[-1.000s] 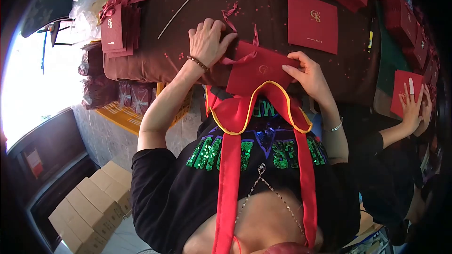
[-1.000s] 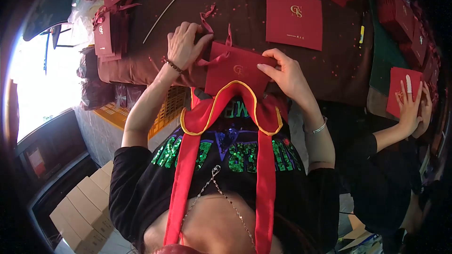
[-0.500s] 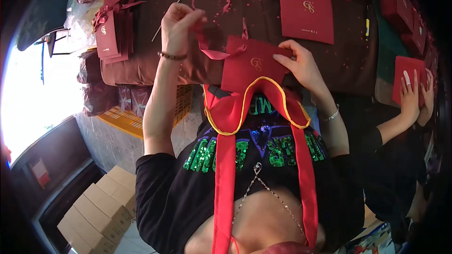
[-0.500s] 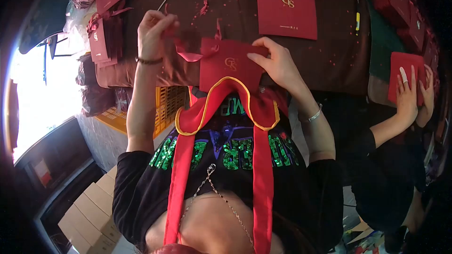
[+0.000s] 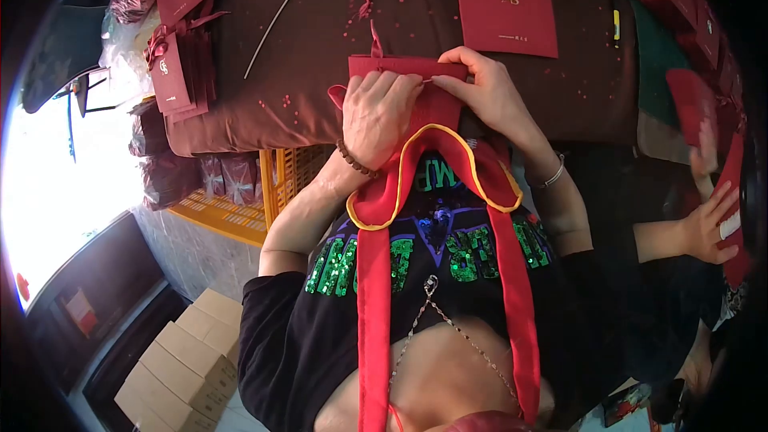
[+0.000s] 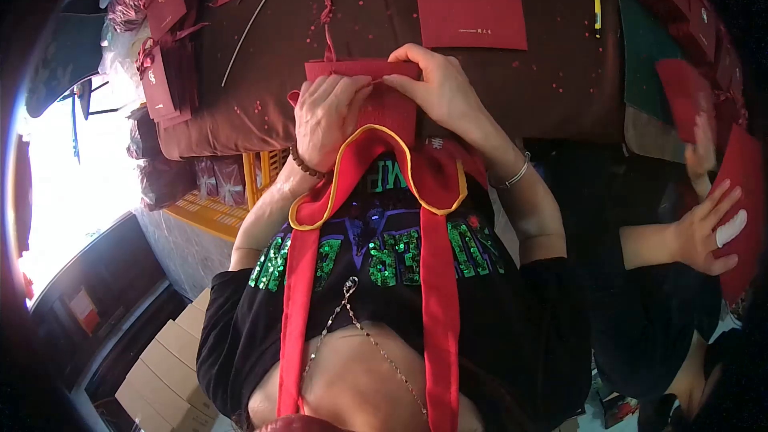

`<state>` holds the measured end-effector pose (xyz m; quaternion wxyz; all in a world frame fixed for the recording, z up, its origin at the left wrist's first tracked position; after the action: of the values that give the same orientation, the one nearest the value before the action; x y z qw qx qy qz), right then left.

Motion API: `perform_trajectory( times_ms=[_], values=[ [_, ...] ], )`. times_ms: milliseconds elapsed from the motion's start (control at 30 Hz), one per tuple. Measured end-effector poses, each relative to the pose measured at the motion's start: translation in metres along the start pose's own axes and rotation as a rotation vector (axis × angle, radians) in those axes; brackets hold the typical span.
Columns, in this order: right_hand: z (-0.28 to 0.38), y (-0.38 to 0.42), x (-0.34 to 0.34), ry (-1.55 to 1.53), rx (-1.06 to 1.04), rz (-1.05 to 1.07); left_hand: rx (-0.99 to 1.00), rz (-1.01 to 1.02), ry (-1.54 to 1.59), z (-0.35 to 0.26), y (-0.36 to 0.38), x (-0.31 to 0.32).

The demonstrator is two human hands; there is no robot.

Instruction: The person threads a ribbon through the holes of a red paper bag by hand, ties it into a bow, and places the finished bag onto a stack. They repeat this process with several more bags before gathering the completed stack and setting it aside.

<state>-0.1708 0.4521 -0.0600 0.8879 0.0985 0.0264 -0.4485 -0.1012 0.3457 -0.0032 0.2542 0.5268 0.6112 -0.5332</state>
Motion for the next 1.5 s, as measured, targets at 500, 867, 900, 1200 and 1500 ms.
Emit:
perform_trajectory(
  times_ms=[500,867,900,1200,1500],
  values=[
    [0.010,0.010,0.004,0.076,-0.121,-0.044,0.034,0.126,-0.219,-0.010,-0.010,0.008],
    [0.015,0.017,0.002,0.093,-0.106,-0.076,0.054,0.221,-0.215,-0.018,-0.015,0.017],
    [0.015,0.018,0.001,0.085,-0.106,-0.077,0.053,0.220,-0.217,-0.017,-0.015,0.017],
    [0.001,0.017,0.000,0.024,0.004,-0.066,0.061,0.216,-0.209,-0.016,-0.019,0.017],
    [-0.016,0.018,0.004,-0.223,0.112,0.032,-0.007,0.294,-0.138,-0.004,-0.019,0.021]
  ],
)
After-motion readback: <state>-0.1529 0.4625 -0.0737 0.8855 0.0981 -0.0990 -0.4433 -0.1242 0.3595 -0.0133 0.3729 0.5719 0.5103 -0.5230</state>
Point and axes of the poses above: each hand's wrist, its own y-axis away from the middle knuckle, its own x-axis out of the palm, z = x × y, the point moved 9 cm from there along -y, towards the middle knuckle, and after that the axes turned 10 degrees about -y, right-handed, at the moved point
